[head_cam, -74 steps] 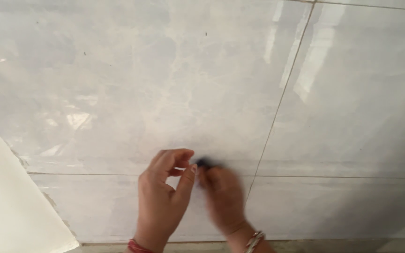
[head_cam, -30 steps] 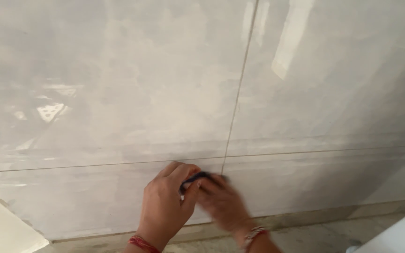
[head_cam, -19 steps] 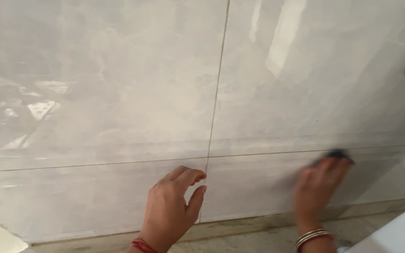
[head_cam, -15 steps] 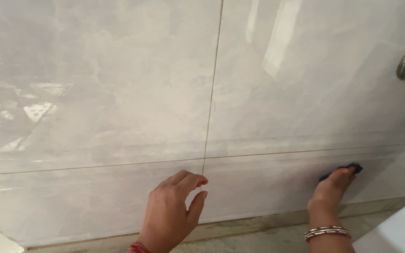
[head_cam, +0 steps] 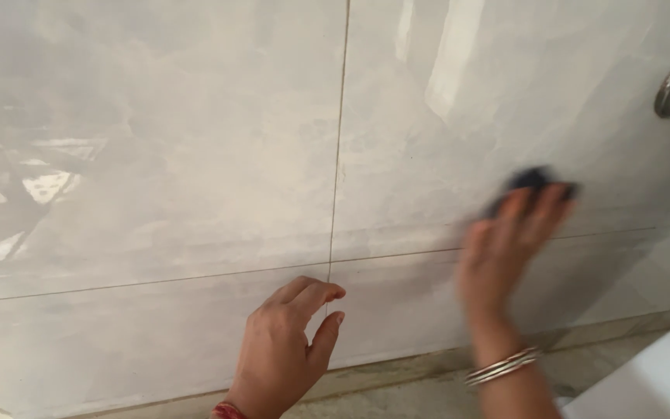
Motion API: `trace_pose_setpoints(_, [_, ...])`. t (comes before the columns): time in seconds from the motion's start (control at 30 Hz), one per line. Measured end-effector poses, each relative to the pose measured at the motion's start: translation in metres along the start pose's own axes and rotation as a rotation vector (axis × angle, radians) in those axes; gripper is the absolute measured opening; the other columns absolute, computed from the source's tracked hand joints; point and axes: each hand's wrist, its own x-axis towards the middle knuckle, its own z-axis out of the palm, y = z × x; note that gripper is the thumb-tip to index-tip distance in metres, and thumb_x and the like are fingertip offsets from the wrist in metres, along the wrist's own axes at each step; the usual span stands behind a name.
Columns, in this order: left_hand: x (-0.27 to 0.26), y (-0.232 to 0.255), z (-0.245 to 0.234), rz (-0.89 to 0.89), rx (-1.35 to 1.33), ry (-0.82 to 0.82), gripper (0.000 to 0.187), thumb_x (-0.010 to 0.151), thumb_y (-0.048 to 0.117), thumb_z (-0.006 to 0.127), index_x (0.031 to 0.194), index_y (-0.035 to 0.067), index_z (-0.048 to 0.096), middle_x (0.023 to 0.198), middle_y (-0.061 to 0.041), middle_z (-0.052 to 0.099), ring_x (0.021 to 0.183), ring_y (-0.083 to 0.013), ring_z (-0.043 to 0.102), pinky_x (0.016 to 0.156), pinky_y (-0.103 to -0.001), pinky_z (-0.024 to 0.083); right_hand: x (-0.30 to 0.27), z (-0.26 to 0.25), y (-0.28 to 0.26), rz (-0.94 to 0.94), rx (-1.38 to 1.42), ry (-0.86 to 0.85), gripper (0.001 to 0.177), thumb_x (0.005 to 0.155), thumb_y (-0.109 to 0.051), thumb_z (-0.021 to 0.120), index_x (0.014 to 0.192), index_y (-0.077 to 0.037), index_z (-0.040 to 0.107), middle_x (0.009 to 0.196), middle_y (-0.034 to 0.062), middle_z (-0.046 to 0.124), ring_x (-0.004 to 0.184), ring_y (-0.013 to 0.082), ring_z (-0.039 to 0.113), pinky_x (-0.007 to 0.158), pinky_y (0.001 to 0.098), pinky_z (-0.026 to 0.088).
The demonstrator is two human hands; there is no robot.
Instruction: The person wipes down the sink and wall tiles with a cloth, then places the cloth in the sink basin and rubs their hands together.
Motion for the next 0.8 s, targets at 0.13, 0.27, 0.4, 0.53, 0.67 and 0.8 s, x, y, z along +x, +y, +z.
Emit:
trace_pose_setpoints(0.13, [0.003, -0.004, 0.005, 0.324, -0.035, 0.183, 0.02, 0.087, 0.01, 0.07, 0.107, 0.009, 0.07, 0.104, -0.003, 0.072, 0.087, -0.0242, 0.071, 0.07, -0.035, 0.056, 0.014, -0.001, 0.073, 0.312, 0.014, 0.004, 0.067, 0.12, -0.054, 0.02, 0.174, -0.015, 0.007, 0.175, 0.0194, -0.002, 0.161, 0.045, -0.004, 0.132, 0.0626, 0.006])
trace_pose_setpoints(0.27, [0.005, 0.0, 0.007, -0.085, -0.011, -0.048, 0.026, 0.083, 0.013, 0.072, 0.109, 0.013, 0.073, 0.108, 0.001, 0.074, 0.047, -0.0242, 0.06, 0.054, -0.037, 0.052, -0.013, 0.003, 0.117, 0.779, 0.245, 0.02, 0.08, 0.111, -0.065, 0.018, 0.168, -0.012, 0.003, 0.173, 0.0177, -0.006, 0.159, 0.0379, -0.002, 0.127, 0.0584, 0.01])
trace_pose_setpoints(0.4, [0.002, -0.003, 0.009, 0.033, -0.002, -0.014, 0.022, 0.083, 0.012, 0.072, 0.105, 0.011, 0.073, 0.102, -0.001, 0.075, 0.048, -0.0236, 0.059, 0.054, -0.037, 0.051, -0.038, 0.004, 0.125, 1.464, 0.913, 0.139, 0.08, 0.096, -0.071, 0.022, 0.162, -0.026, 0.018, 0.169, -0.0041, 0.024, 0.154, 0.0201, 0.029, 0.126, 0.0452, 0.023])
trace_pose_setpoints(0.53, [0.001, -0.007, 0.006, 0.028, -0.029, 0.006, 0.024, 0.083, 0.012, 0.072, 0.107, 0.011, 0.073, 0.1, -0.001, 0.075, 0.048, -0.0226, 0.059, 0.052, -0.036, 0.052, -0.012, -0.012, 0.116, 1.694, 0.969, 0.16, 0.077, 0.097, -0.066, 0.016, 0.159, -0.025, 0.033, 0.166, -0.0051, 0.034, 0.15, 0.0209, 0.034, 0.12, 0.0534, 0.021])
trace_pose_setpoints(0.67, [0.0, -0.011, 0.0, 0.04, -0.016, 0.003, 0.021, 0.085, 0.012, 0.073, 0.105, 0.01, 0.073, 0.104, -0.001, 0.075, 0.053, -0.0229, 0.06, 0.053, -0.036, 0.051, 0.046, -0.023, 0.126, 1.215, 1.098, 0.221, 0.077, 0.095, -0.068, 0.035, 0.154, -0.018, 0.04, 0.162, -0.0006, 0.043, 0.147, 0.0213, 0.041, 0.123, 0.0412, 0.033])
trace_pose_setpoints(0.8, [-0.001, -0.011, -0.003, 0.083, -0.031, 0.028, 0.021, 0.084, 0.01, 0.072, 0.105, 0.009, 0.073, 0.106, -0.003, 0.075, 0.075, -0.024, 0.07, 0.058, -0.034, 0.055, 0.076, -0.016, 0.085, 0.767, 0.799, 0.159, 0.079, 0.108, -0.066, 0.033, 0.165, -0.014, 0.015, 0.173, 0.0096, 0.014, 0.162, 0.0301, 0.015, 0.132, 0.0472, 0.014])
